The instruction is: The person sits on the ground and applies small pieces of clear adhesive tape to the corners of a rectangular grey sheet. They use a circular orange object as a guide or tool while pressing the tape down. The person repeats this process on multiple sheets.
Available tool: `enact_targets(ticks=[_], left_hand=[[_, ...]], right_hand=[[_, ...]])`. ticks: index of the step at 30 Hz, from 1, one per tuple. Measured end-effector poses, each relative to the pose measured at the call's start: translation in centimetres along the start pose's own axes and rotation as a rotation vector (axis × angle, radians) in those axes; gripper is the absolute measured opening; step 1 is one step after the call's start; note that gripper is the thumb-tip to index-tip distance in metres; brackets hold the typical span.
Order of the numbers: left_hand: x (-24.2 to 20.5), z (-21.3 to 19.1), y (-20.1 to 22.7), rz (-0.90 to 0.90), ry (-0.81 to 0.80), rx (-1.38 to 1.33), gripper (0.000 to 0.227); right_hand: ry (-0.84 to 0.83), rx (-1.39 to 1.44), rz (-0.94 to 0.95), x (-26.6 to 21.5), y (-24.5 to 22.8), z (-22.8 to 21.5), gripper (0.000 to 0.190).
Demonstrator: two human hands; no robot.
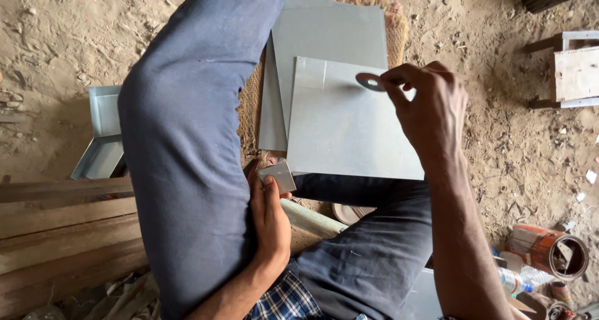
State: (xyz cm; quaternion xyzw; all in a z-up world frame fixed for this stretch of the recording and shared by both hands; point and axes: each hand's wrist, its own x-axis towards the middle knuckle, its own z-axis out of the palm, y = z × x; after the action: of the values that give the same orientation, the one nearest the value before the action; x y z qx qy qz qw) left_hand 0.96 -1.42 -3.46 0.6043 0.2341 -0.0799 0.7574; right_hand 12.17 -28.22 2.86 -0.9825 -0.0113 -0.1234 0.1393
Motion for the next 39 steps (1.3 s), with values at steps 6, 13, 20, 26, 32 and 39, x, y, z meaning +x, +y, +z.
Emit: enact_targets(ticks=[6, 13, 20, 26, 32, 39], left_hand=[[-0.1, -0.3, -0.4, -0.013, -0.035, -0.004, 0.040], [-0.1, -0.4, -1.7, -0.167, 0.041, 0.080, 0.059], [-0.1, -0.5, -2.0, -0.175, 0.058, 0.014, 0.067], [0.0, -0.6, -2.2, -0.113, 0.018, 0.013, 0.061], [0.6, -0.4, -2.2, -0.038, 0.012, -0.060, 0.054], [0.8, -0.9, -2.8, -0.141, -0.018, -0.004, 0.041]], right_hand=[[0.107, -0.235, -0.087, 0.5, 0.0, 0.0, 0.010], [0.163, -0.203, -0.004, -1.0, 1.1, -1.7, 0.009], [0.087, 0.534, 0.414, -6.5, -2.0, 0.3, 0.019], [0.085, 0.488, 0.179, -9.4, -3.4, 4.6, 0.013], [0.039, 0.446, 0.068, -9.7, -5.9, 5.7, 0.018], [0.061, 0.424, 0.042, -9.7, -6.2, 5.1, 0.019]])
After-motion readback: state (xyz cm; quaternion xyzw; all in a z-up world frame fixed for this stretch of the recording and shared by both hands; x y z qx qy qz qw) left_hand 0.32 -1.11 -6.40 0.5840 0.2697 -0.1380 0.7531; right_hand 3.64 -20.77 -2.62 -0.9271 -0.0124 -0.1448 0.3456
